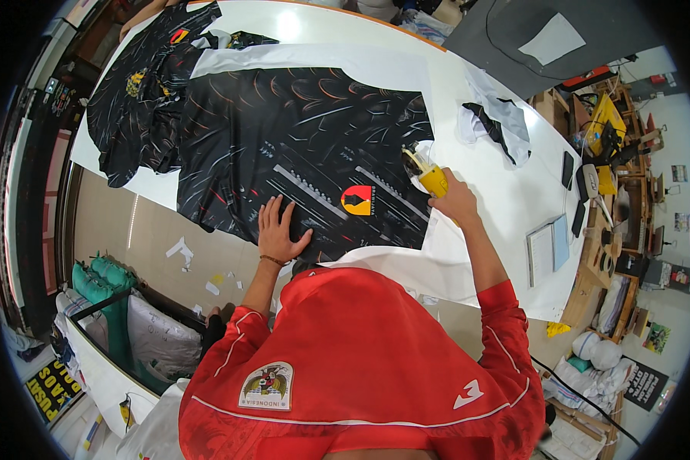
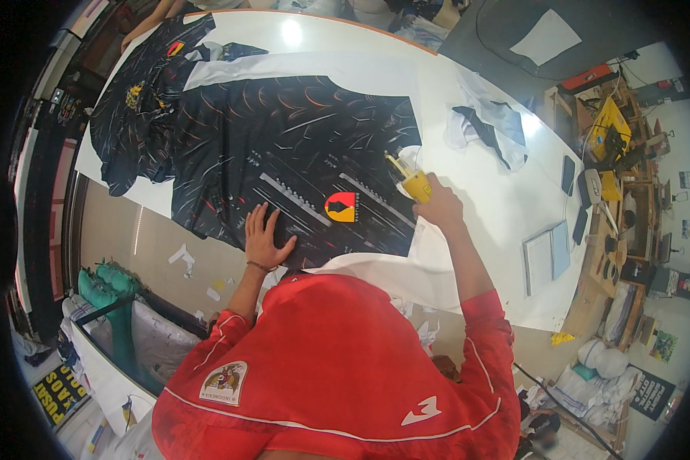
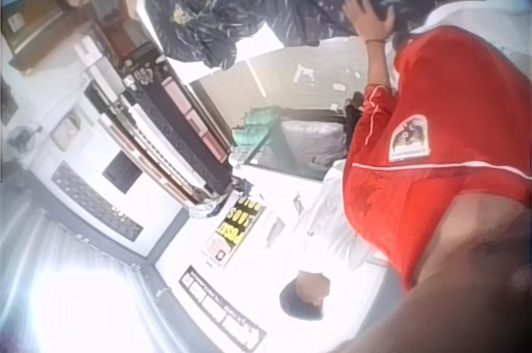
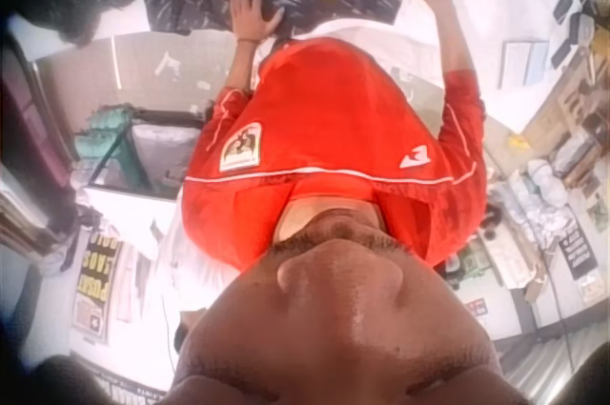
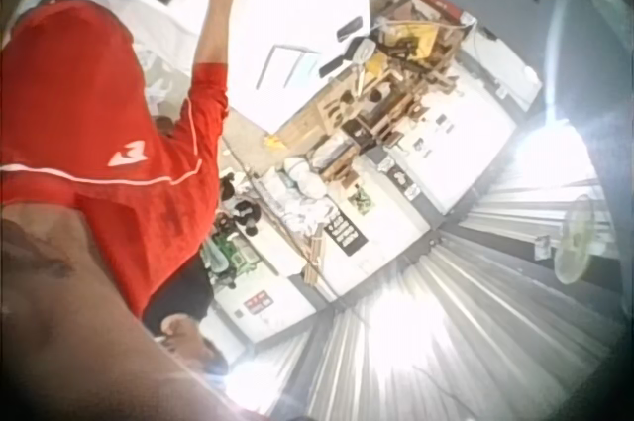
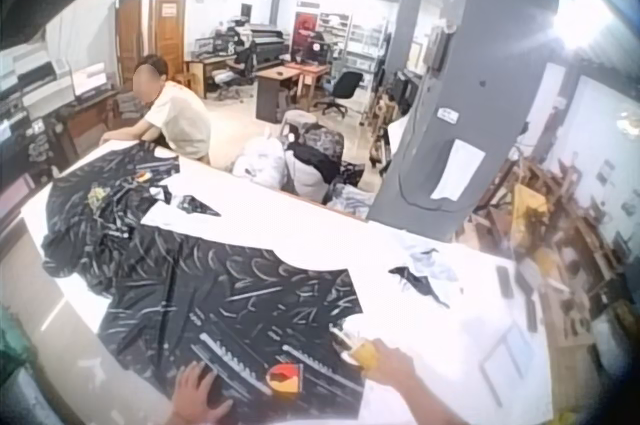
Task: The person uses a yellow electric fabric cutter to cut patterned black fabric laid on a white table. They guide the cutter along the fabric edges, repositioning pieces as needed, and remove cut sections while continuing the cutting process.
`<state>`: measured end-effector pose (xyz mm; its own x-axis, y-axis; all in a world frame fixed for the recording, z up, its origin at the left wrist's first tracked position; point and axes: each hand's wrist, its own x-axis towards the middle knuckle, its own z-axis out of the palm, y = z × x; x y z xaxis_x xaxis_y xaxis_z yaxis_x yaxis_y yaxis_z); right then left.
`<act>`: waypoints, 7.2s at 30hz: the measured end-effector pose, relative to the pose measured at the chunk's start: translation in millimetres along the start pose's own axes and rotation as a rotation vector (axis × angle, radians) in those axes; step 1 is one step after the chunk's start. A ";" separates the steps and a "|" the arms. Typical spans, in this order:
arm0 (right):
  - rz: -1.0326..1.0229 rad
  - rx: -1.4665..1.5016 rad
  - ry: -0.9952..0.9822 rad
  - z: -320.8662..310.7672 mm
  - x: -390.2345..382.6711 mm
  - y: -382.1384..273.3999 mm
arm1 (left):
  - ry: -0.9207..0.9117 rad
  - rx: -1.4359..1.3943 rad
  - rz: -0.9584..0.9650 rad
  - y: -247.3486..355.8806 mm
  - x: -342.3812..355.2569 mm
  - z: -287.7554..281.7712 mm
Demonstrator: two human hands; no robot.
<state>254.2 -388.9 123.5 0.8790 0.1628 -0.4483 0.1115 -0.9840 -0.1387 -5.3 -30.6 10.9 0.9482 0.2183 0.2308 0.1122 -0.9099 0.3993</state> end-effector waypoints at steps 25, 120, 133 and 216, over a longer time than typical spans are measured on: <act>0.194 0.231 0.005 -1.6 -58.9 115.2 | -0.212 0.094 -0.048 51.5 1.6 -10.7; 0.539 0.526 0.258 56.1 -42.2 -82.9 | -0.130 -0.585 0.422 36.4 87.7 33.4; 0.623 0.543 0.291 50.5 -11.0 -74.5 | -0.111 -0.610 0.428 34.5 87.3 33.1; -0.056 0.109 0.079 -38.2 103.0 13.8 | -0.376 -0.099 0.473 108.9 98.7 63.7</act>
<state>364.0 -388.4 109.1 0.9072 0.2063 -0.3666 0.1139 -0.9594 -0.2580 119.4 -130.6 20.6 0.9305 -0.3571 0.0818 -0.3576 -0.8367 0.4148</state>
